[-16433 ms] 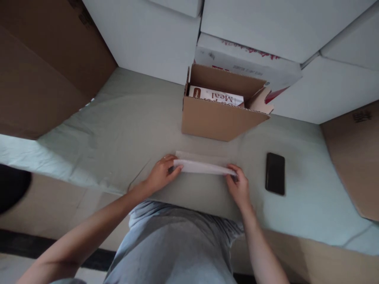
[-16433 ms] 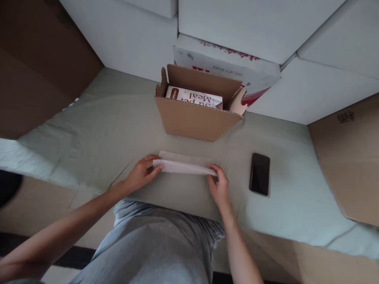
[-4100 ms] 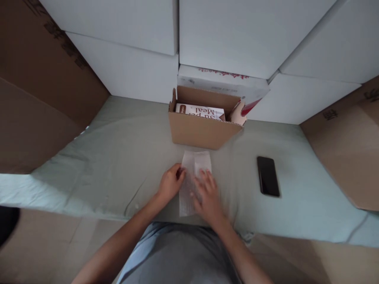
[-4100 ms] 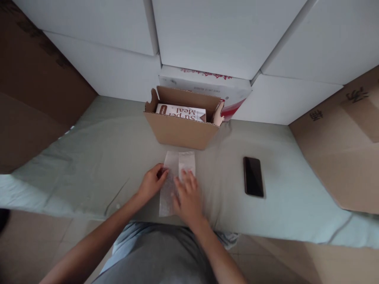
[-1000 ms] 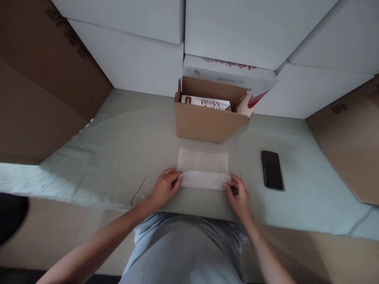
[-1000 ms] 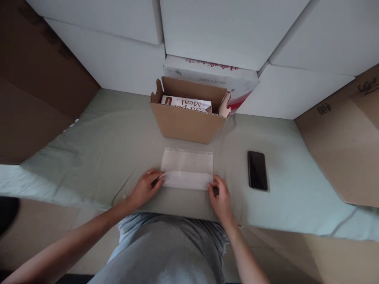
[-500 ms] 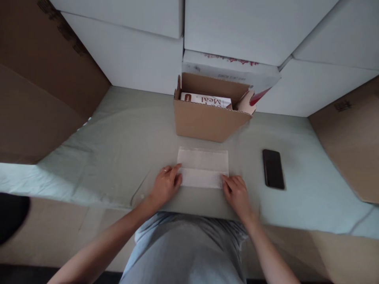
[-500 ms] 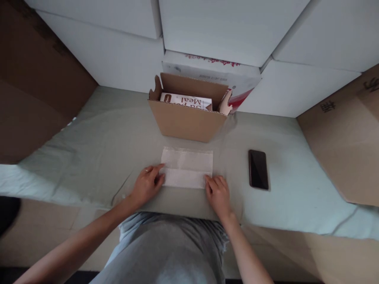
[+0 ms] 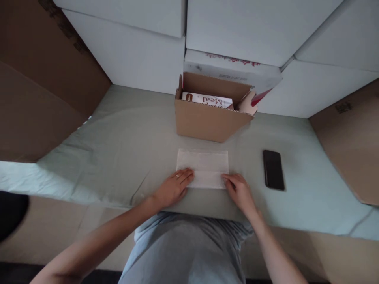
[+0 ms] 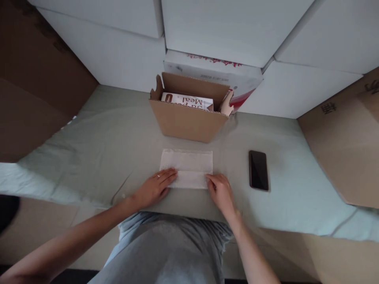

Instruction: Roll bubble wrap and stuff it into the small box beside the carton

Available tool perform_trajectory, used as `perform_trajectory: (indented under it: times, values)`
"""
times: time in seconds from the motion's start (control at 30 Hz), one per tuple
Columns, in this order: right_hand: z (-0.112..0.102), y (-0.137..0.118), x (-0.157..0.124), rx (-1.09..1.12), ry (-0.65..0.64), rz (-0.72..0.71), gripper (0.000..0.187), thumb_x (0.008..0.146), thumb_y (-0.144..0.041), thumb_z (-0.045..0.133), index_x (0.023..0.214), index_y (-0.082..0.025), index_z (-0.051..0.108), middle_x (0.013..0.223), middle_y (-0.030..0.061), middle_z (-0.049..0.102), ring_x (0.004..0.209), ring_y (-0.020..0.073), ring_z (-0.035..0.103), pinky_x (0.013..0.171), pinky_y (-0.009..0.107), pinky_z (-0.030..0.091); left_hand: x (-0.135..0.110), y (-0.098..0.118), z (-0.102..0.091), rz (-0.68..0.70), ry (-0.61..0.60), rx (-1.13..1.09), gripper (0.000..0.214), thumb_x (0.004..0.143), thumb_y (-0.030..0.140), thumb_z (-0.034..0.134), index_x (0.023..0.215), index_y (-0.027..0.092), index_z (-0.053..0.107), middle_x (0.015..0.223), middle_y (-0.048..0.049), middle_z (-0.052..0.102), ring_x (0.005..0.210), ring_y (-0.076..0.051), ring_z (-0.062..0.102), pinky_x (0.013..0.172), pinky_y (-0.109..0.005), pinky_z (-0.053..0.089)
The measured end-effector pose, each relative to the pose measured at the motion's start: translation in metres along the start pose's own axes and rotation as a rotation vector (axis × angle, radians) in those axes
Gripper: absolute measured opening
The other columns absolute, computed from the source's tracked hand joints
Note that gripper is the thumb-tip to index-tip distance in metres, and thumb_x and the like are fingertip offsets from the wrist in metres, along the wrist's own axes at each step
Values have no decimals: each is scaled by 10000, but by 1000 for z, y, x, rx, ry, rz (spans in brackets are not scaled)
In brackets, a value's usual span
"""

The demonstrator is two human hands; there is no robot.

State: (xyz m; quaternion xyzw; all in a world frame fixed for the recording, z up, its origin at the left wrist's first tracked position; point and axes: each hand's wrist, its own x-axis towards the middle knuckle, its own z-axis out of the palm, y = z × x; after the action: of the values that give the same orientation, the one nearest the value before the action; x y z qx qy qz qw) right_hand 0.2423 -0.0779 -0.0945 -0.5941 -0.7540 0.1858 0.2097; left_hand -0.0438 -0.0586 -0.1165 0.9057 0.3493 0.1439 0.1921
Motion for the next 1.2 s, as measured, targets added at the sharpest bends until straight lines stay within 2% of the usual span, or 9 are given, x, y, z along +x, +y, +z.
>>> perform_trajectory:
  times: [0.1, 0.17, 0.23, 0.3, 0.37, 0.53, 0.73, 0.93, 1.2]
  values:
    - [-7, -1, -3, 9, 58, -55, 361, 834, -363, 571, 1140, -175, 606, 1074, 140, 610, 1059, 281, 537, 876, 483, 469, 4, -5, -11, -43, 8, -136, 435, 865, 115, 410, 1296, 121, 465, 1355, -125, 506, 1287, -198, 437, 1077, -391, 376]
    - [-8, 0, -6, 12, 81, -123, 525, 766, -379, 656, 1233, -172, 535, 1315, 176, 460, 1264, 334, 383, 978, 550, 396, 8, -5, -23, -93, 3, -230, 420, 864, 111, 396, 1273, 126, 494, 1322, -113, 541, 1252, -180, 476, 1067, -371, 391]
    - [-4, 3, -8, 52, 104, -166, 447, 778, -286, 640, 1207, -206, 542, 1411, 149, 372, 1342, 327, 287, 1027, 569, 346, 12, -6, -33, -117, -26, -288, 410, 865, 114, 389, 1254, 144, 518, 1291, -97, 570, 1224, -177, 504, 1055, -370, 405]
    - [0, 8, -9, 136, 130, -182, 306, 815, -162, 548, 1108, -243, 586, 1303, 105, 503, 1302, 277, 371, 1018, 547, 368, 14, -8, -41, -105, -57, -309, 389, 871, 144, 413, 1241, 159, 531, 1262, -92, 590, 1205, -188, 517, 1043, -380, 413]
    - [5, 15, -9, 229, 118, -166, 291, 823, -104, 489, 1043, -257, 604, 1107, 71, 621, 1203, 239, 480, 990, 513, 403, 13, -12, -44, -87, -53, -306, 381, 860, 186, 474, 1235, 166, 535, 1227, -95, 604, 1197, -207, 513, 1042, -403, 404]
    - [11, 21, -10, 342, 121, 70, 187, 858, -221, 507, 1010, -234, 616, 1064, 79, 621, 1045, 212, 571, 913, 433, 459, 6, -22, -40, -168, 68, -407, 219, 882, 218, 481, 1049, 180, 619, 1042, -76, 658, 1033, -188, 577, 940, -370, 459]
    - [19, 8, 0, 309, 239, 346, 423, 857, -396, 525, 1228, -198, 478, 816, 46, 628, 724, 172, 601, 586, 285, 486, 13, -17, -23, -418, 251, -332, 230, 895, 285, 465, 980, 157, 636, 857, -70, 637, 810, -181, 582, 765, -325, 490]
    - [25, 5, 13, 66, 314, 209, 377, 885, -356, 480, 1211, -167, 475, 796, 67, 617, 733, 197, 584, 700, 368, 495, 25, -15, -14, -573, 278, -178, 478, 874, 244, 464, 1335, 133, 406, 792, -45, 653, 706, -163, 594, 716, -294, 475]
    - [30, 9, 21, -163, 275, 89, 285, 904, -301, 404, 1084, -166, 578, 856, 111, 645, 797, 239, 577, 763, 441, 474, 28, -12, -21, -656, 184, -65, 403, 902, 268, 413, 1284, 168, 493, 711, -33, 666, 619, -155, 614, 640, -262, 464]
